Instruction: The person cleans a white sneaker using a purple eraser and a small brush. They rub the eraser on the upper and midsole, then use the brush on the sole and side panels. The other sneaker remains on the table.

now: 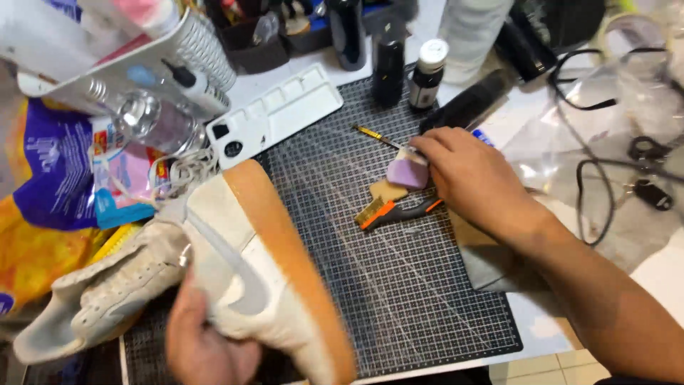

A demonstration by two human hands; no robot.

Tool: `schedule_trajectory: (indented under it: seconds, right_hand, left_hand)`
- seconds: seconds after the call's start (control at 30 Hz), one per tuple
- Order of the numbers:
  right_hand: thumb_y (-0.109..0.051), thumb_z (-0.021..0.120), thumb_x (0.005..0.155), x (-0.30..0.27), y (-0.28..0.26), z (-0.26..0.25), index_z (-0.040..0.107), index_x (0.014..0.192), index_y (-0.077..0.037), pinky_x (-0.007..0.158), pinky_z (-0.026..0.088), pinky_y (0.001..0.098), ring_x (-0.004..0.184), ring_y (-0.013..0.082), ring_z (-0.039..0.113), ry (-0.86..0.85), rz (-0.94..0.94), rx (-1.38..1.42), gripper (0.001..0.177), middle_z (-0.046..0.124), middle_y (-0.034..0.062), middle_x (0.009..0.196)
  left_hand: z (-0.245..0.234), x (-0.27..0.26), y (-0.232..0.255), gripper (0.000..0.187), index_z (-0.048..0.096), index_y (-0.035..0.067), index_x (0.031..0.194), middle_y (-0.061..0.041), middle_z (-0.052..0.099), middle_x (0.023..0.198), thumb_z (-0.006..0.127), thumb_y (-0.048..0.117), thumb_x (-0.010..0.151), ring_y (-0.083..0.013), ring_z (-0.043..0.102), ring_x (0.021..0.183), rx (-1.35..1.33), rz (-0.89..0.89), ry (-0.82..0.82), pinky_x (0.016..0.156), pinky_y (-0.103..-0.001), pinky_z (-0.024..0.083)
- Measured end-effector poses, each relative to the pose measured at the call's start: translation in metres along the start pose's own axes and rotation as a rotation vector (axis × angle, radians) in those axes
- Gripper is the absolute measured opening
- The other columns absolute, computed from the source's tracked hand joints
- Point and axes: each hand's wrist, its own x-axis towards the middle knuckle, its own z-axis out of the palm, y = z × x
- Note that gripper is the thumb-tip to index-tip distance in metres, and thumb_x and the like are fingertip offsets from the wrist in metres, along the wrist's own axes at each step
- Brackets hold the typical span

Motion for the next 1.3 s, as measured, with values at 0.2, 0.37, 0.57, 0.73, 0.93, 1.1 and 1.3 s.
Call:
schedule_trajectory:
  seconds: [0.2,0.37,0.57,0.73,0.93,1.1,1.3]
  right_hand:
    - [-0.017,0.052,0.087,0.001,0.01,0.024,0.059,0.109,-0.005,0.066,0.044,0.0424,0.08,0.0319,0.055,-0.115,0.13,-0.042,0.026,0.058,0.0115,0.089]
    - [0.001,0.054,0.077,-0.003,0.006,0.026,0.057,0.1,-0.003,0.072,0.039,0.0429,0.079,0.0354,0.047,-0.032,0.046,-0.147,0.024,0.051,0.0171,0.084]
    - [0.019,0.044,0.09,-0.023,0.026,0.041,0.065,0.103,0.008,0.092,0.036,0.0402,0.097,0.0329,0.045,0.103,0.089,0.138,0.026,0.046,0.0215,0.098]
    - [0.015,0.044,0.092,-0.019,0.011,0.027,0.053,0.119,0.009,0.089,0.037,0.0322,0.094,0.026,0.045,0.096,0.16,0.401,0.029,0.039,0.0231,0.118]
    - [0.001,0.058,0.101,-0.023,0.014,0.021,0.047,0.101,-0.003,0.092,0.038,0.0264,0.104,0.0183,0.046,0.17,0.283,0.564,0.012,0.049,0.0135,0.103]
    - [-0.011,0.052,0.084,-0.011,0.004,0.007,0.051,0.101,-0.002,0.085,0.051,0.0278,0.084,0.0216,0.061,0.218,0.557,1.249,0.02,0.058,0.0134,0.098]
    - [0.0,0.058,0.079,-0.003,0.0,0.016,0.051,0.093,-0.001,0.06,0.057,0.0293,0.066,0.0277,0.063,0.14,0.641,1.505,0.016,0.061,0.0249,0.086]
  left_hand:
    - [-0.023,-0.023,-0.011,0.062,0.02,-0.006,0.136,-0.027,0.033,0.135,0.052,-0.008,0.084,-0.0382,0.034,0.123,-0.651,-0.176,-0.481,0.102,-0.045,0.028]
    - [-0.068,-0.014,0.027,0.065,0.018,-0.002,0.133,-0.021,0.042,0.126,0.056,0.025,0.087,-0.0289,0.06,0.083,-0.006,-0.401,-0.677,0.071,-0.042,0.054]
    - [-0.086,0.028,0.067,0.02,0.06,0.005,0.1,-0.005,0.062,0.084,0.053,0.011,0.082,-0.0111,0.058,0.071,1.1,0.367,-0.61,0.062,-0.021,0.048]
    - [-0.098,0.062,0.049,0.08,0.027,0.007,0.129,-0.012,0.028,0.126,0.065,0.04,0.067,-0.0228,0.031,0.114,1.05,0.262,-0.933,0.094,-0.035,0.03]
    - [-0.099,0.075,0.033,0.097,0.001,0.005,0.138,-0.013,0.003,0.147,0.067,0.016,0.068,-0.0259,0.005,0.136,1.123,0.198,-1.198,0.108,-0.038,0.008]
    - [-0.082,0.085,0.033,0.086,0.011,0.005,0.137,-0.015,0.009,0.147,0.059,0.006,0.067,-0.0266,0.009,0.137,1.005,0.287,-1.358,0.109,-0.038,0.009]
    - [-0.077,0.085,0.004,0.066,0.03,0.006,0.128,-0.023,0.032,0.136,0.038,0.055,0.085,-0.0353,0.031,0.13,0.684,0.461,-1.235,0.107,-0.047,0.022]
